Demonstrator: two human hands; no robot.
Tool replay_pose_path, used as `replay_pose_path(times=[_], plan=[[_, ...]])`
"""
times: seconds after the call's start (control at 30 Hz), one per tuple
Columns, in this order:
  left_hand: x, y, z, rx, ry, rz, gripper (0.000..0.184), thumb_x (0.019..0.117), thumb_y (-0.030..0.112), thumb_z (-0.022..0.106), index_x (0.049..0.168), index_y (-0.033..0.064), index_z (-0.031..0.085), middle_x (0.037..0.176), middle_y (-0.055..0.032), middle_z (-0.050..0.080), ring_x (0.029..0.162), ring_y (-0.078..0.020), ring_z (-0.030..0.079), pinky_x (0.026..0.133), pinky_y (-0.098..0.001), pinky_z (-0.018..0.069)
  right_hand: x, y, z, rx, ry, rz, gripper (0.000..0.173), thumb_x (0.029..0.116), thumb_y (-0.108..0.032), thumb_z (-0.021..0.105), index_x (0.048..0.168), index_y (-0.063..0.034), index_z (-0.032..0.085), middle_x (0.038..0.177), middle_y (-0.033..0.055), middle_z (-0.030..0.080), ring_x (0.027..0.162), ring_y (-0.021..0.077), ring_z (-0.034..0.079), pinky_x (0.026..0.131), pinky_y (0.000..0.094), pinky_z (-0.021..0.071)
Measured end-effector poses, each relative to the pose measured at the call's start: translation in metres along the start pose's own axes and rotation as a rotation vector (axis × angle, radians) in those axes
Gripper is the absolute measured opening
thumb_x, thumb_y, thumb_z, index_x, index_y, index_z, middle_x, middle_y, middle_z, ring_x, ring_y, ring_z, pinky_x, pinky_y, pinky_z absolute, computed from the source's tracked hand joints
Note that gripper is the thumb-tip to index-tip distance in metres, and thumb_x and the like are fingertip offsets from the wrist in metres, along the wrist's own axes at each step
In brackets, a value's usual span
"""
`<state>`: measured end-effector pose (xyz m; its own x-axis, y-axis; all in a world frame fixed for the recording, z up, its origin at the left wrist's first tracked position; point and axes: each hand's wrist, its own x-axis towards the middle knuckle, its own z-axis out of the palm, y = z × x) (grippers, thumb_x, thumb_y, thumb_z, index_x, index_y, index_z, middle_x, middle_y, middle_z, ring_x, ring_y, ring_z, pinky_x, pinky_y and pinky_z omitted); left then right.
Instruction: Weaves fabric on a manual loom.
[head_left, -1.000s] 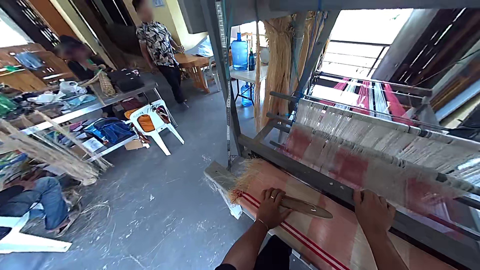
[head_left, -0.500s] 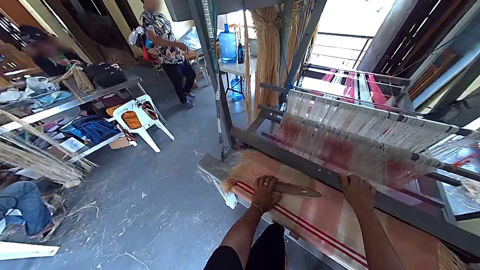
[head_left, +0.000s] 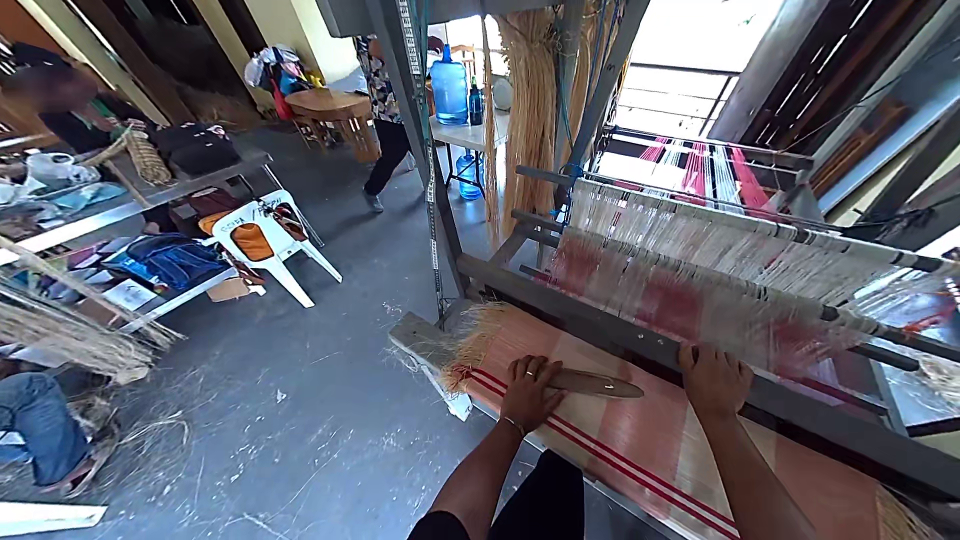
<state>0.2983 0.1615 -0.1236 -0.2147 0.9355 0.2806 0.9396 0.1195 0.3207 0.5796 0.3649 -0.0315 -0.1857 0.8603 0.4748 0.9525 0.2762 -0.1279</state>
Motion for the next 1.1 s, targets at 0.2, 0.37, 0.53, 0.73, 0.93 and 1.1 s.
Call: replay_pose_path(times=[0.2,0.37,0.53,0.73,0.93,1.1], plan=[[-0.001,0.002,0.0,-0.01,-0.018,-0.009,0.057,0.0983,0.069,0.042,0.149,0.0428,0.05,0.151,0.0011,0.053,0.143,-0.026,0.043,0.12,-0.056,0.0292,0.019,-0.002,-0.019,0.068,-0.297,0.083,0.071,0.1082,-0.057,0.028,0.13,0.002,0.062,0.134,0.026,0.062,0.133,0.0426,0.053,0.115,0.0611,0.0321],[-0.004,0.003,0.004,-0.021,-0.01,0.012,0.055,0.0978,0.068,0.045,0.148,0.0453,0.05,0.151,-0.0005,0.053,0.143,-0.0262,0.044,0.12,-0.0558,0.0295,-0.015,0.001,-0.043,0.079,-0.328,0.041,0.068,0.1075,-0.056,0.034,0.117,0.0028,0.066,0.123,0.026,0.066,0.124,0.0441,0.058,0.111,0.0614,0.0361],[-0.001,0.016,-0.003,-0.083,-0.071,0.046,0.054,0.0973,0.066,0.049,0.147,0.0453,0.052,0.153,-0.0046,0.051,0.145,-0.0312,0.042,0.12,-0.0593,0.0267,-0.04,-0.016,-0.045,0.242,-0.19,-0.119,0.058,0.1072,-0.044,0.044,0.137,0.004,0.058,0.14,0.0278,0.057,0.136,0.0456,0.05,0.118,0.0635,0.0305],[0.001,0.052,0.005,-0.182,-0.13,0.075,0.055,0.0988,0.061,0.052,0.15,0.0423,0.048,0.154,-0.009,0.05,0.146,-0.0348,0.039,0.12,-0.062,0.0233,-0.148,-0.046,0.005,0.311,-0.244,-0.504,0.058,0.1039,-0.054,0.044,0.15,-0.0204,0.055,0.16,0.0142,0.044,0.149,0.0424,0.036,0.115,0.0725,0.0252],[-0.024,0.02,-0.031,-0.232,0.16,-0.098,0.048,0.1039,0.046,0.05,0.144,0.0208,0.058,0.145,-0.0093,0.058,0.139,-0.0334,0.049,0.115,-0.0599,0.0345,-0.152,-0.041,0.029,0.256,-0.133,-0.451,0.041,0.1051,-0.033,0.043,0.14,-0.0267,0.063,0.155,0.012,0.05,0.145,0.0427,0.041,0.113,0.0743,0.0262],[-0.028,-0.064,-0.064,-0.039,0.379,-0.466,0.053,0.0979,0.021,0.054,0.149,0.0083,0.05,0.155,-0.0191,0.045,0.142,-0.0432,0.042,0.111,-0.0676,0.0333,-0.154,-0.046,0.032,0.225,-0.084,-0.42,0.042,0.1054,-0.029,0.039,0.141,-0.0253,0.062,0.154,0.0136,0.051,0.144,0.0427,0.043,0.112,0.0721,0.0274]])
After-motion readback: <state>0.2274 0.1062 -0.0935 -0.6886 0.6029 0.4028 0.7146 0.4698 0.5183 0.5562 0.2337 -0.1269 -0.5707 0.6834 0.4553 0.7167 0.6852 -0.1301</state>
